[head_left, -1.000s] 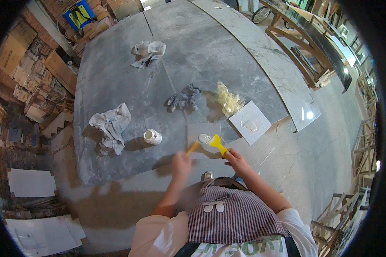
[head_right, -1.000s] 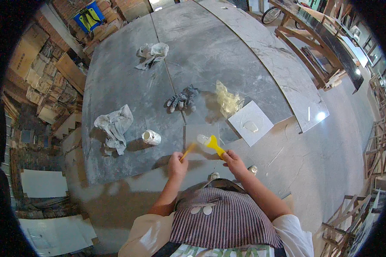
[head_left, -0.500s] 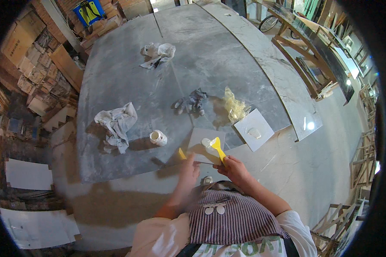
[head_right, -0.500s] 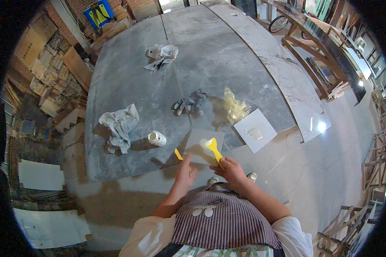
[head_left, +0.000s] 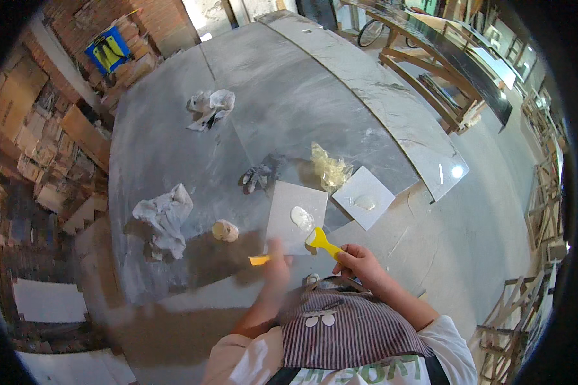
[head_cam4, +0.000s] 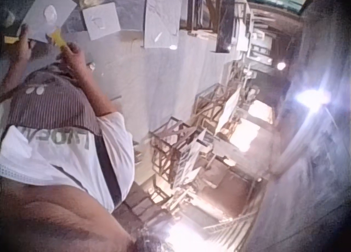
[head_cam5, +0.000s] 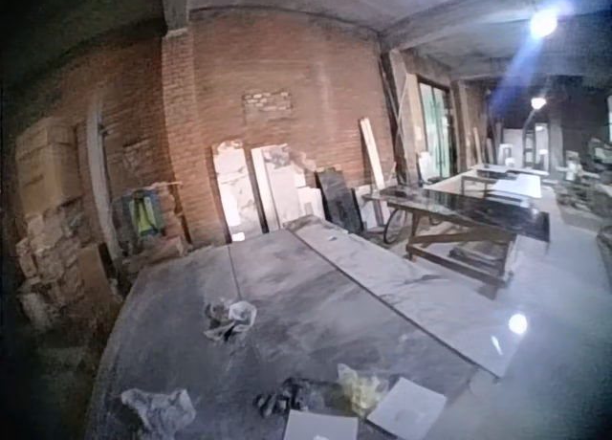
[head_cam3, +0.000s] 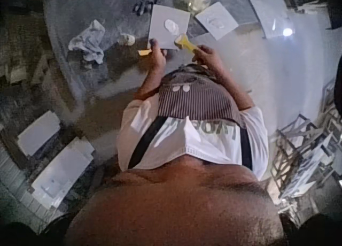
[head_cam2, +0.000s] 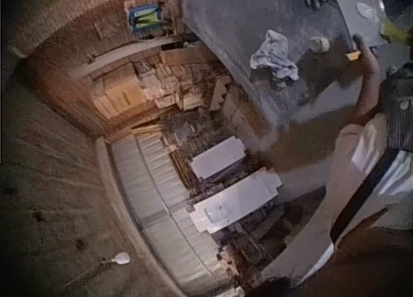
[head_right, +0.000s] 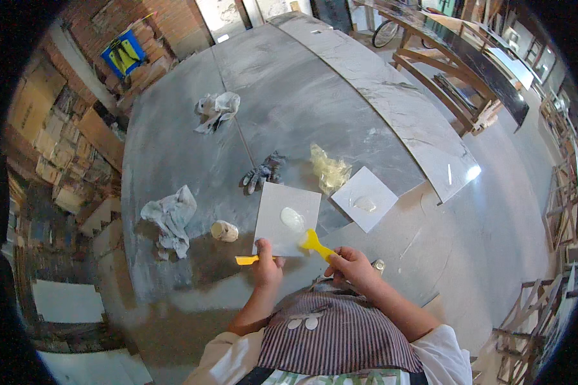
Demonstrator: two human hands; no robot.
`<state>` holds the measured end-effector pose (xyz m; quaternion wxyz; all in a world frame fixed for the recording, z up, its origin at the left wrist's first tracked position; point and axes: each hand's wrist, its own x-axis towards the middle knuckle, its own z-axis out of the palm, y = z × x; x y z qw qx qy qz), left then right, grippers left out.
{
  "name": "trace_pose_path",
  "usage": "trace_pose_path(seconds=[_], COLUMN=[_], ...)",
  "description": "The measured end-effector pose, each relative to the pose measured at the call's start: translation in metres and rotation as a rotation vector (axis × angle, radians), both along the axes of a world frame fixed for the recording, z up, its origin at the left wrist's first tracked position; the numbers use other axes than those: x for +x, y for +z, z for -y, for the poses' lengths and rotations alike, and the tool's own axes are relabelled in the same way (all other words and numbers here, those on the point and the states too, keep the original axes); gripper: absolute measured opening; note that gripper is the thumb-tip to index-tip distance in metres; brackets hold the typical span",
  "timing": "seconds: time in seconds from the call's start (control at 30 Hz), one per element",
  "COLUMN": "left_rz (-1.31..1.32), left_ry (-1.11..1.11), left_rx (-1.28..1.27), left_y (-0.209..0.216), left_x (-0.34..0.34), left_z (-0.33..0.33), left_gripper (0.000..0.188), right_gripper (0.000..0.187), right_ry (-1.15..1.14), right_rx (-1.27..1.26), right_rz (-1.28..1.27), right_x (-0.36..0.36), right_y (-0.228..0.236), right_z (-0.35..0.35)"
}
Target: The person scoops a white paste from a container onto a small board and uses a yellow plastic spreader to apply it to the surface and edges of a large marble-patterned stone slab. The person repeatedly reloads the spreader and works across the slab's surface.
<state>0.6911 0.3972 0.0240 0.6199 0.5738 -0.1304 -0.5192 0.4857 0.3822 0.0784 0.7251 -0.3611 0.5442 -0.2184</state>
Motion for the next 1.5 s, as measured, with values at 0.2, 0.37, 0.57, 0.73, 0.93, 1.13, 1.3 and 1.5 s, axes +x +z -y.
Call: trace_pose_path(seconds=[0.2, 0.37, 0.57, 0.73, 0.93, 1.13, 1.3, 1.5], left_rz=[0.053, 0.180, 0.417, 0.576, 0.170, -0.040, -0.288, -0.078], left_ry=[-0.134, -0.374, -0.595, -0.908, -0.873, -0.886, -0.915, -1.012], left_rx=[-0.045, -0.012, -0.225, -0.144, 0.129, -0.106, -0.002, 0.055], left_y=[0.009, 0.029, 0.014, 0.030, 0.054, 0.069, 0.065, 0.034], left_x=[-0.023, -0.050, -0.098, -0.153, -0.252, -0.353, -0.422, -0.480], left_z=[0.008, 0.021, 0.049, 0.069, 0.098, 0.106, 0.110, 0.125], left_gripper=[0.027, 0.027, 0.033, 0.027, 0.043, 0.036, 0.036, 0.042], right_gripper=[0.024, 0.026, 0.027, 0.028, 0.031, 0.037, 0.037, 0.030], right_ry=[-0.167, -0.327, -0.425, -0.514, -0.549, -0.419, -0.233, -0.425], right_rx=[-0.079, -0.153, -0.209, -0.224, -0.464, -0.941, -0.785, -0.881], right_rz=[0.020, -0.010, -0.050, -0.065, -0.073, -0.779, -0.989, -1.150], right_x=[-0.022, -0.055, -0.112, -0.169, -0.264, -0.337, -0.388, -0.446], right_y=[0.007, 0.021, 0.030, 0.042, 0.056, 0.066, 0.069, 0.094], right_z=[-0.003, -0.005, -0.002, 0.002, 0.001, -0.003, -0.034, -0.023])
